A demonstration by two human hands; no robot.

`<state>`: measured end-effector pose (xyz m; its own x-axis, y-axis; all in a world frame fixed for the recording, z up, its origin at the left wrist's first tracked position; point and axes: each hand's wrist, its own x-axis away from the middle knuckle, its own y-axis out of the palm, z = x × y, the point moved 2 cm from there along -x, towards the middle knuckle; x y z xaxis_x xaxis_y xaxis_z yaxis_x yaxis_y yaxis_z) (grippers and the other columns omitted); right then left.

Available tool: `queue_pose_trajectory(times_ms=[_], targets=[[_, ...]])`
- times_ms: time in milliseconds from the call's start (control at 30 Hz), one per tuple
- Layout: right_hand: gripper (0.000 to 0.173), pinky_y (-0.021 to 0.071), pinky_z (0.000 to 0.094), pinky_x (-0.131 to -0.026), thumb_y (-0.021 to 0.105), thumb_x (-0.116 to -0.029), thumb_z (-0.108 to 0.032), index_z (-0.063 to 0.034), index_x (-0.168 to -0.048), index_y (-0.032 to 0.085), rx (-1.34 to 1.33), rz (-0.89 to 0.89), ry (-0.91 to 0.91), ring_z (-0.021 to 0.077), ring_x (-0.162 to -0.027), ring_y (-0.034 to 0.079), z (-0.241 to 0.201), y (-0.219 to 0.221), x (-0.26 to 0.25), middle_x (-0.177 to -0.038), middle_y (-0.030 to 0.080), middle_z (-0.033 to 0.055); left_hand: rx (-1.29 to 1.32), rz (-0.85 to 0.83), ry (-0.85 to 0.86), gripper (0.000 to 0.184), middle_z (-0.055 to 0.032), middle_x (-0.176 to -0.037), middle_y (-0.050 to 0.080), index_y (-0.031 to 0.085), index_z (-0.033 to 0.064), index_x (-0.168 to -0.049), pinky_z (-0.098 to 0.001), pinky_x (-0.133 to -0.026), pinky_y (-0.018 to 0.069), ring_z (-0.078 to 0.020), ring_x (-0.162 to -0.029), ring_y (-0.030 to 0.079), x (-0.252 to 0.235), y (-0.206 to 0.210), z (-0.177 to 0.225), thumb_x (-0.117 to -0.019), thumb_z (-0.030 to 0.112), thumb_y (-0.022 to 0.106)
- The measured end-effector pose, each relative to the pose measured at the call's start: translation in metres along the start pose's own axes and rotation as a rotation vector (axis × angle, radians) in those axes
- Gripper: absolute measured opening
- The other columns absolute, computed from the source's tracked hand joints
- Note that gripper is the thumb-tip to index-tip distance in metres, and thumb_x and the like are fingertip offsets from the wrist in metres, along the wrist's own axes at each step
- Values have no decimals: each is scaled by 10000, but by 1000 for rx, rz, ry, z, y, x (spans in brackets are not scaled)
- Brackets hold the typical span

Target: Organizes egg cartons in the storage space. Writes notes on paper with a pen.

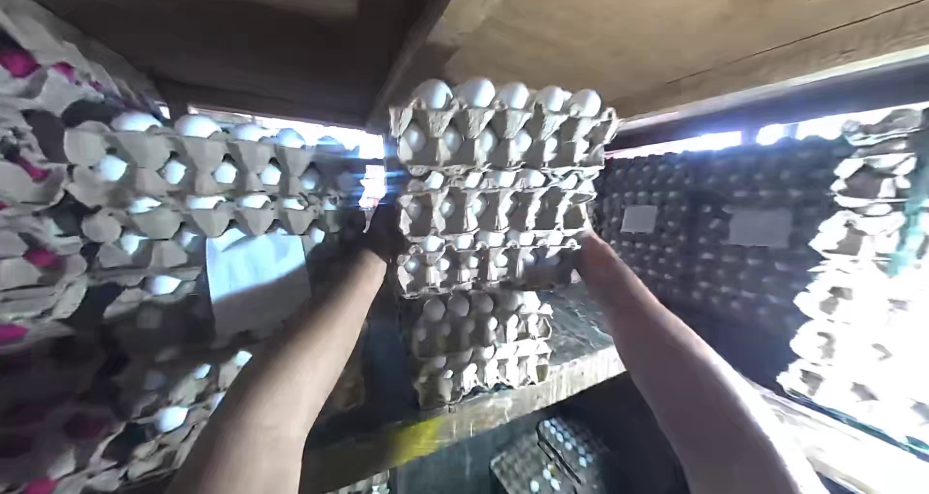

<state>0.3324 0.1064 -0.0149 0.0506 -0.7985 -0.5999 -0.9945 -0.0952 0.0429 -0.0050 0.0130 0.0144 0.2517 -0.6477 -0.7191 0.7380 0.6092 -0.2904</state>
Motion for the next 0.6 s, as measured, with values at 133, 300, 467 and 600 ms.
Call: queue_pose_trajectory(times_ms=[133, 300, 467, 600], targets=[[387, 557, 304, -881, 365, -1117, -290, -92, -1428, 483, 18, 8, -48, 76, -1023, 631, 19, 14, 11, -1189, 646, 54, -235, -57, 116, 354, -344, -1367, 528, 482, -157, -1362, -466, -1099, 400, -397, -1286, 519, -6, 9, 2, -1073, 39, 423], [185, 508, 202, -663, 383, -1097, -124, -62, -1143, 552, 28, 42, 139, 14, -716, 561, 12, 36, 16, -845, 558, -17, 299, -56, -19, 374, -194, -1338, 549, 461, -46, -1417, -336, -1016, 444, -199, -1176, 535, 2, 26, -22, -1113, 141, 350], [250, 484, 175, -592, 364, -1091, -203, -53, -1188, 540, 2, -81, -65, -6, -694, 560, 42, 16, -6, -845, 568, -18, 162, -141, -87, 414, -234, -1466, 473, 377, -61, -1492, -345, -1097, 399, -236, -1309, 490, 10, 29, -30, -1101, 75, 367], [372, 521, 209, -778, 276, -1119, -315, -125, -1334, 513, 73, -25, 123, 5, -906, 582, 32, 18, -43, -1055, 590, -22, 47, -136, -135, 437, -246, -1517, 436, 359, -58, -1513, -379, -1146, 365, -274, -1384, 449, 7, 30, -40, -1108, 106, 373]])
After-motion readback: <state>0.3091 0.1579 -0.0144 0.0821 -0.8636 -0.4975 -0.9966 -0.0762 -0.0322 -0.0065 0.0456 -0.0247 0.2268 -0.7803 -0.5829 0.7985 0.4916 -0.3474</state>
